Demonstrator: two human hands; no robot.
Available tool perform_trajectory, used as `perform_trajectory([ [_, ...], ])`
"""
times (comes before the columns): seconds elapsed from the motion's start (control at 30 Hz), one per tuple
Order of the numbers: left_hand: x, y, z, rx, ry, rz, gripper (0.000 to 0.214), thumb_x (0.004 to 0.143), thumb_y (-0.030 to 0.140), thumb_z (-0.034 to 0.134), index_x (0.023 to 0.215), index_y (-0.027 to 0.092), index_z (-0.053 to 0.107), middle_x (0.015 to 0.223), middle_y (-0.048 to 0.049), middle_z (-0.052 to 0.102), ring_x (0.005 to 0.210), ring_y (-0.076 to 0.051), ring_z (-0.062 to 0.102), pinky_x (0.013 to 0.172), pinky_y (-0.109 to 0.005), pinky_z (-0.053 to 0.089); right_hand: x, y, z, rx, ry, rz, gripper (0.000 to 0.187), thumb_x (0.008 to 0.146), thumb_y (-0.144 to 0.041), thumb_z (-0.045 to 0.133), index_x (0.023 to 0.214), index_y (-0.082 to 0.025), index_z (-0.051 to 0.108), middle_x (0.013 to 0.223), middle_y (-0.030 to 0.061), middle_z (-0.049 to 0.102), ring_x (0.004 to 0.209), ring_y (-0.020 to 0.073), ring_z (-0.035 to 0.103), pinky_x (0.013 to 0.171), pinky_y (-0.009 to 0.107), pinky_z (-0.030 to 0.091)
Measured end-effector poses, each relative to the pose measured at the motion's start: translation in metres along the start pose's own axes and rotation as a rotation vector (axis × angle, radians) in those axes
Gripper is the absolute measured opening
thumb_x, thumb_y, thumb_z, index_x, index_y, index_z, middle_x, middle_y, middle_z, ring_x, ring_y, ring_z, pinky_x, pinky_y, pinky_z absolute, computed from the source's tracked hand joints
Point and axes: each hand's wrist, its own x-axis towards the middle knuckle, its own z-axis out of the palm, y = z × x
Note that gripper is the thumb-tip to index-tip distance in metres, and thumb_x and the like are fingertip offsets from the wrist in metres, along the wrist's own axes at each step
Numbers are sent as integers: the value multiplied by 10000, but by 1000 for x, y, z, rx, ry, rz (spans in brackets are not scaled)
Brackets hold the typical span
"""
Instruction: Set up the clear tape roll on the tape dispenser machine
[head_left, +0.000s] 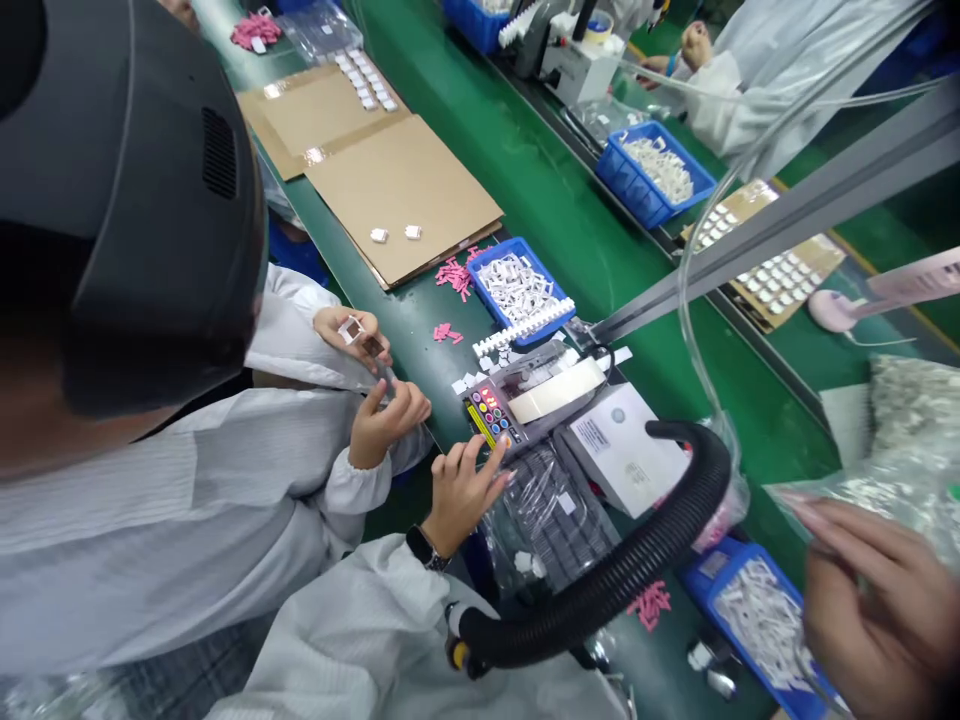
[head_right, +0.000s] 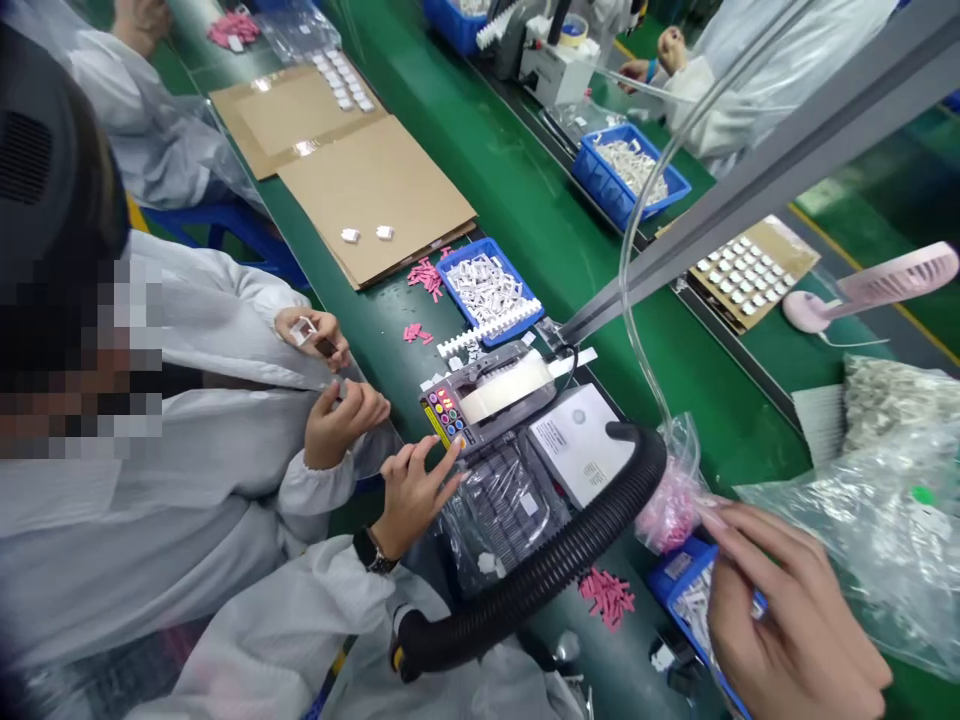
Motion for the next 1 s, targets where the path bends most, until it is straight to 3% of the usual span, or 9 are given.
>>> perform_trajectory([
  [0.07, 1, 2, 0, 49, -29, 40, 351, 887, 366, 557, 1198, 225, 640, 1052, -108, 709, 911, -241, 616, 745, -382, 391, -9, -18, 8, -12, 168, -118, 697, 752, -141, 639, 1259, -589, 471, 1043, 57, 632, 1099, 352, 607, 920, 576, 495],
  [0.2, 6, 5, 1, 85, -84, 84, 341, 921, 234, 491, 1230, 148, 609, 1088, -96, 703, 952, -218, 608, 754, -362, 386, -13, -41, 14, -55, 164, -169, 695, 802, -161, 591, 1301, -607, 402, 999, 63, 609, 1069, 335, 613, 855, 545, 526],
  [0.27, 9, 9, 2, 90, -119, 103, 349, 931, 167, 447, 1244, 114, 592, 1110, -94, 695, 996, -209, 592, 775, -352, 391, -4, -51, 15, -44, 234, -246, 673, 806, -129, 577, 1294, -575, 447, 948, 70, 614, 986, 323, 639, 782, 526, 542],
  [0.33, 10, 15, 2, 101, -161, 127, 352, 932, 108, 407, 1226, 72, 598, 1113, -111, 688, 1023, -202, 576, 788, -341, 399, 14, -65, 17, -12, 281, -407, 708, 771, -32, 583, 1297, -499, 507, 913, 79, 626, 888, 303, 656, 707, 489, 549],
  [0.43, 14, 26, -3, 119, -221, 141, 354, 913, 46, 382, 1168, 16, 625, 1095, -156, 674, 1016, -213, 568, 769, -335, 416, 49, -88, 20, -1, 216, -679, 745, 733, 58, 584, 1364, -328, 496, 979, 136, 636, 920, 309, 641, 706, 476, 540],
  [0.53, 17, 32, -10, 134, -265, 80, 382, 904, 71, 410, 1239, -25, 564, 945, -157, 675, 852, -225, 591, 661, -341, 425, 79, -107, 25, -52, 165, -853, 605, 733, 54, 596, 1291, -177, 552, 1030, 188, 644, 971, 333, 623, 741, 488, 534],
  [0.63, 16, 31, -11, 101, -335, 13, 469, 902, 107, 440, 1349, -33, 448, 792, -109, 650, 715, -214, 589, 589, -335, 418, 95, -118, 32, -88, 147, -873, 460, 752, 38, 582, 1176, -138, 589, 1041, 188, 647, 970, 323, 619, 769, 479, 533],
  [0.73, 11, 28, -5, 51, -386, 5, 505, 906, 118, 439, 1388, -25, 397, 751, -89, 640, 710, -208, 606, 578, -325, 421, 104, -121, 42, -132, 102, -824, 390, 795, -17, 577, 1166, -135, 574, 1062, 187, 637, 969, 317, 608, 789, 473, 532],
  [1.0, 4, 27, 3, -37, -424, 6, 542, 918, 121, 401, 1433, -23, 309, 716, -73, 642, 689, -190, 635, 537, -302, 408, 128, -115, 61, -285, -85, -753, 439, 886, -246, 552, 1308, -143, 488, 1245, 205, 536, 1140, 359, 530, 897, 509, 491],
])
